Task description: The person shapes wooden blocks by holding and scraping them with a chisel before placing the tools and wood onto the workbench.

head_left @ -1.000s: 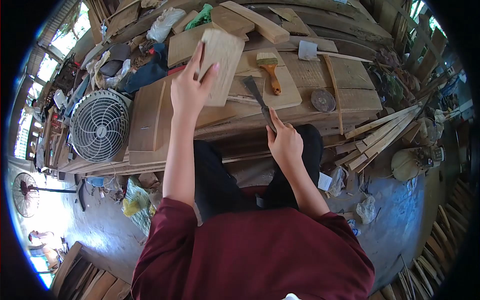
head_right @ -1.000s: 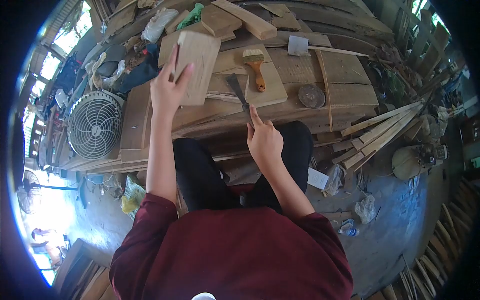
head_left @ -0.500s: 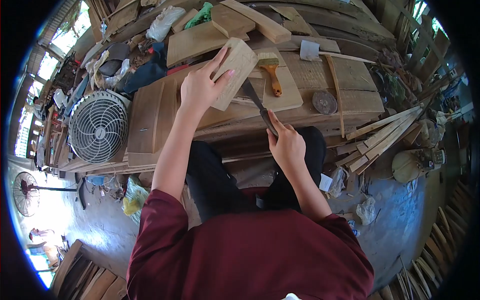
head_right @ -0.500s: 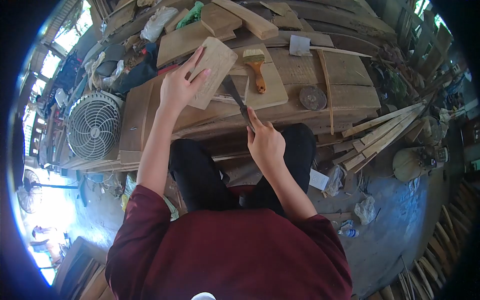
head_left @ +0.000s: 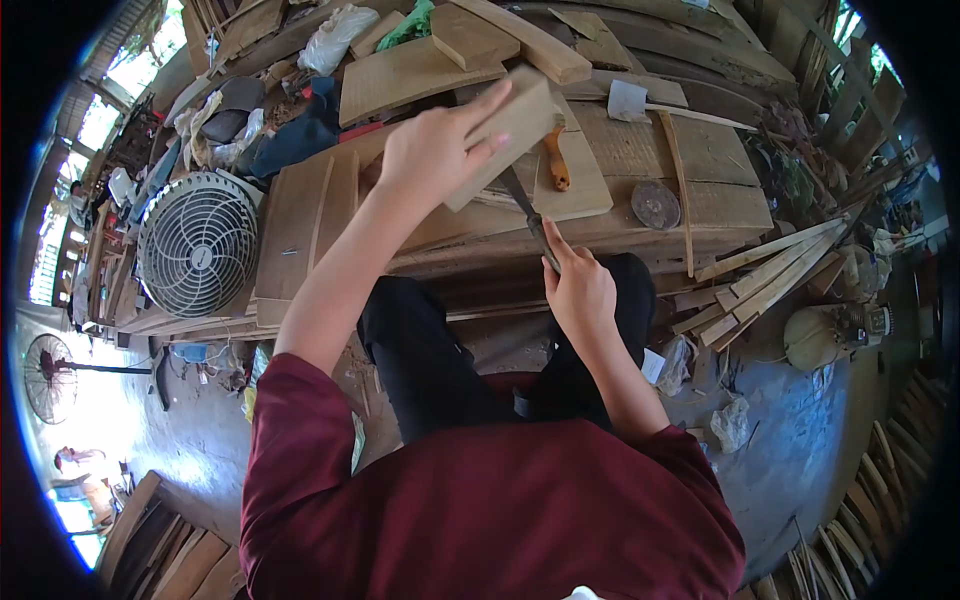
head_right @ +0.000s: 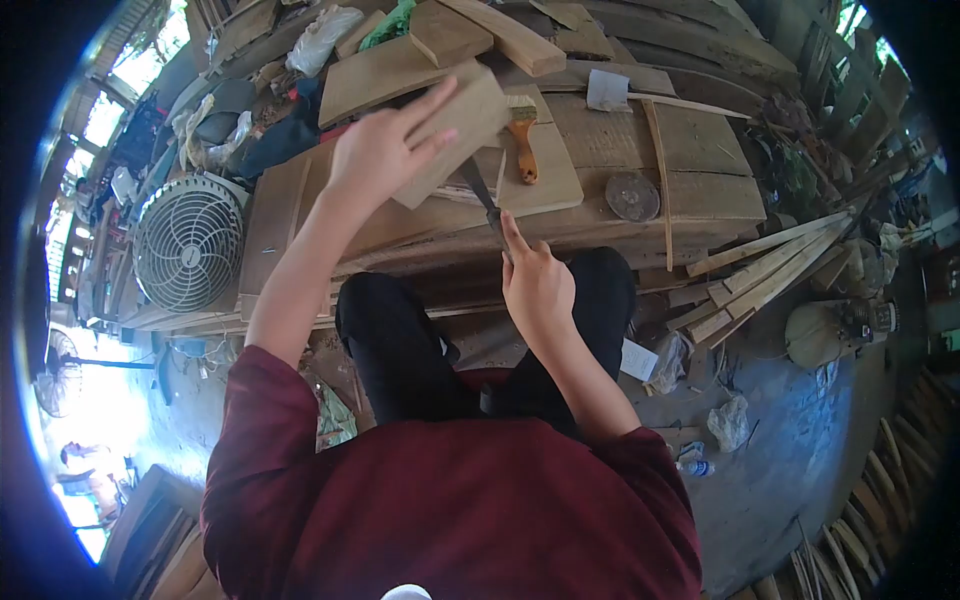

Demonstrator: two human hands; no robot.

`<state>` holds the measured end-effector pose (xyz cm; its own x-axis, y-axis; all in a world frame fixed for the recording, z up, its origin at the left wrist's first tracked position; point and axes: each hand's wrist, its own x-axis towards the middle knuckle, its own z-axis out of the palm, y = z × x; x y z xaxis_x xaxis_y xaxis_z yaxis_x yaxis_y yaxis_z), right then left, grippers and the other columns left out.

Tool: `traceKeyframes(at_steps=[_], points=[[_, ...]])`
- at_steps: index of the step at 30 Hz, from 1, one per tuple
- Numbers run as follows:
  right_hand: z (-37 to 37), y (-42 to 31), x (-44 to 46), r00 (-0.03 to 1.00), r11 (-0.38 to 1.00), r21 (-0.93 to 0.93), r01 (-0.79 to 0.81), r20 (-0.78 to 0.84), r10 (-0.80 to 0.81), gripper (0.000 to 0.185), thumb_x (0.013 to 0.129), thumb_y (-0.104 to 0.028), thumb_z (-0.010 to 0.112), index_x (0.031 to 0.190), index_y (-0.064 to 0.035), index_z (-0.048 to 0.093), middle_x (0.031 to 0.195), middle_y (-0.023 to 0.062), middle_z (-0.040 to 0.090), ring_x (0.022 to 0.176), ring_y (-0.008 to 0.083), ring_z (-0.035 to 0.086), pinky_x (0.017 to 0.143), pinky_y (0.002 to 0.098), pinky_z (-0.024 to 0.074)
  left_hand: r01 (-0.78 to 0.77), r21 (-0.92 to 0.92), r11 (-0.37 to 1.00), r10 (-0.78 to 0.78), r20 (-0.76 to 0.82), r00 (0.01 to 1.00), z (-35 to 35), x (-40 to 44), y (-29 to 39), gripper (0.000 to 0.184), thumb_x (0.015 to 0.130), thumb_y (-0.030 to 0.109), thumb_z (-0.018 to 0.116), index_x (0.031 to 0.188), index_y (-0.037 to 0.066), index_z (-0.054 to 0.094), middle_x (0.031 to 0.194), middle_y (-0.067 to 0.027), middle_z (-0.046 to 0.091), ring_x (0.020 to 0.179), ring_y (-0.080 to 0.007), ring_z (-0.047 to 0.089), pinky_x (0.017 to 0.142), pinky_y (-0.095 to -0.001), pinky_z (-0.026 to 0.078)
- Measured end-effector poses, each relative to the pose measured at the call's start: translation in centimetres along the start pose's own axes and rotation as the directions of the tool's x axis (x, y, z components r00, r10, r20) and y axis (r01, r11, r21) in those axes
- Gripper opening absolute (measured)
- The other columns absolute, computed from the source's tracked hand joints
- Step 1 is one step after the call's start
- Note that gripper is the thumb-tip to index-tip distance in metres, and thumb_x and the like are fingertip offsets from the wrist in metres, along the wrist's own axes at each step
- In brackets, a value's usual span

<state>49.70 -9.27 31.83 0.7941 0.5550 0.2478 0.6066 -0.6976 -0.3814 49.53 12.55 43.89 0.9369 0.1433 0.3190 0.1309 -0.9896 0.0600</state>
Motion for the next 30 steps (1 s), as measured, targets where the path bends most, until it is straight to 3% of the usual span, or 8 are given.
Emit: traceKeyframes(at_steps=[5, 7, 13, 17, 22, 26, 28, 30], points=[[0.0, -0.3, 0.0, 1.000, 1.000, -0.003, 0.000, 0.011, 0.000, 0.057, 0.089, -0.017, 0.059, 0.143, -0.0199, 0.041, 0.074, 0.0164, 0.061, 0.060, 0.0318, 0.065, 0.053, 0.0399, 0.0545, 0.033, -0.146, 0.989, -0.085, -0.370, 0.925, 0.1, 0.0, 0.1, 0.057, 0.088, 0.055, 0.055, 0.141, 0.044, 0.038, 0.070, -0.0133, 0.062, 0.070, -0.0312, 0.066, 0.061, -0.0435, 0.054], [-0.3, -0.6, -0.1, 1.000, 1.000, -0.021, -0.021, 0.011, 0.022, 0.057, 0.088, -0.018, 0.060, 0.142, -0.0212, 0.043, 0.073, 0.0153, 0.061, 0.061, 0.0320, 0.064, 0.055, 0.0406, 0.0537, -0.016, 0.107, 0.994, 0.006, 0.092, 0.996, 3.2, 0.6, -1.1, 0.057, 0.088, 0.055, 0.054, 0.142, 0.044, 0.038, 0.070, -0.0131, 0.063, 0.069, -0.0327, 0.066, 0.060, -0.0432, 0.053], [-0.3, -0.7, 0.0, 0.999, 0.999, -0.040, -0.037, 0.030, 0.038, 0.057, 0.088, -0.017, 0.062, 0.141, -0.0217, 0.044, 0.071, 0.0146, 0.060, 0.061, 0.0323, 0.063, 0.056, 0.0414, 0.0523, -0.064, -0.071, 0.995, 0.046, -0.238, 0.970, -0.4, 1.6, -1.2, 0.055, 0.090, 0.053, 0.053, 0.142, 0.044, 0.037, 0.073, -0.0137, 0.064, 0.067, -0.0338, 0.065, 0.058, -0.0421, 0.054], [0.0, -0.6, -0.1, 1.000, 0.999, -0.022, -0.026, -0.002, 0.026, 0.057, 0.088, -0.018, 0.062, 0.141, -0.0211, 0.044, 0.071, 0.0149, 0.060, 0.061, 0.0327, 0.063, 0.056, 0.0418, 0.0520, 0.065, -0.023, 0.998, -0.065, 0.010, 0.998, 0.8, 1.7, -0.3, 0.054, 0.090, 0.052, 0.053, 0.141, 0.045, 0.038, 0.076, -0.0118, 0.066, 0.073, -0.0299, 0.067, 0.061, -0.0413, 0.055], [-0.3, -0.7, 0.0, 0.999, 0.999, -0.004, -0.044, 0.032, 0.044, 0.057, 0.088, -0.017, 0.061, 0.142, -0.0205, 0.042, 0.070, 0.0150, 0.059, 0.061, 0.0330, 0.063, 0.056, 0.0423, 0.0519, -0.146, 0.110, 0.983, 0.130, 0.146, 0.981, 2.0, 3.1, -1.9, 0.057, 0.088, 0.055, 0.055, 0.141, 0.046, 0.037, 0.076, -0.0104, 0.066, 0.072, -0.0276, 0.068, 0.059, -0.0413, 0.056], [-0.2, -0.9, -0.1, 0.996, 0.998, -0.056, -0.036, 0.078, 0.041, 0.056, 0.092, -0.019, 0.055, 0.145, -0.0209, 0.037, 0.074, 0.0157, 0.060, 0.059, 0.0314, 0.064, 0.054, 0.0404, 0.0538, 0.058, 0.017, 0.998, -0.059, 0.076, 0.995, -3.5, 2.9, 0.5, 0.057, 0.088, 0.053, 0.056, 0.141, 0.045, 0.038, 0.076, -0.0106, 0.067, 0.073, -0.0278, 0.068, 0.060, -0.0423, 0.056], [-0.3, -1.0, -0.2, 0.996, 0.998, -0.054, -0.038, 0.083, 0.043, 0.057, 0.092, -0.019, 0.055, 0.145, -0.0210, 0.037, 0.074, 0.0158, 0.060, 0.059, 0.0312, 0.064, 0.054, 0.0404, 0.0538, 0.031, -0.122, 0.992, -0.061, -0.245, 0.968, -2.7, 2.4, 0.4, 0.057, 0.088, 0.052, 0.057, 0.142, 0.045, 0.037, 0.075, -0.0117, 0.067, 0.073, -0.0284, 0.067, 0.062, -0.0435, 0.055], [-0.4, -1.0, -0.1, 0.996, 0.998, -0.051, -0.036, 0.084, 0.041, 0.057, 0.092, -0.019, 0.055, 0.145, -0.0210, 0.037, 0.074, 0.0158, 0.060, 0.060, 0.0311, 0.064, 0.054, 0.0404, 0.0538, -0.007, 0.006, 1.000, 0.007, -0.060, 0.998, 2.8, 2.0, -0.4, 0.058, 0.088, 0.051, 0.057, 0.142, 0.044, 0.037, 0.075, -0.0124, 0.067, 0.073, -0.0295, 0.067, 0.062, -0.0439, 0.055]])
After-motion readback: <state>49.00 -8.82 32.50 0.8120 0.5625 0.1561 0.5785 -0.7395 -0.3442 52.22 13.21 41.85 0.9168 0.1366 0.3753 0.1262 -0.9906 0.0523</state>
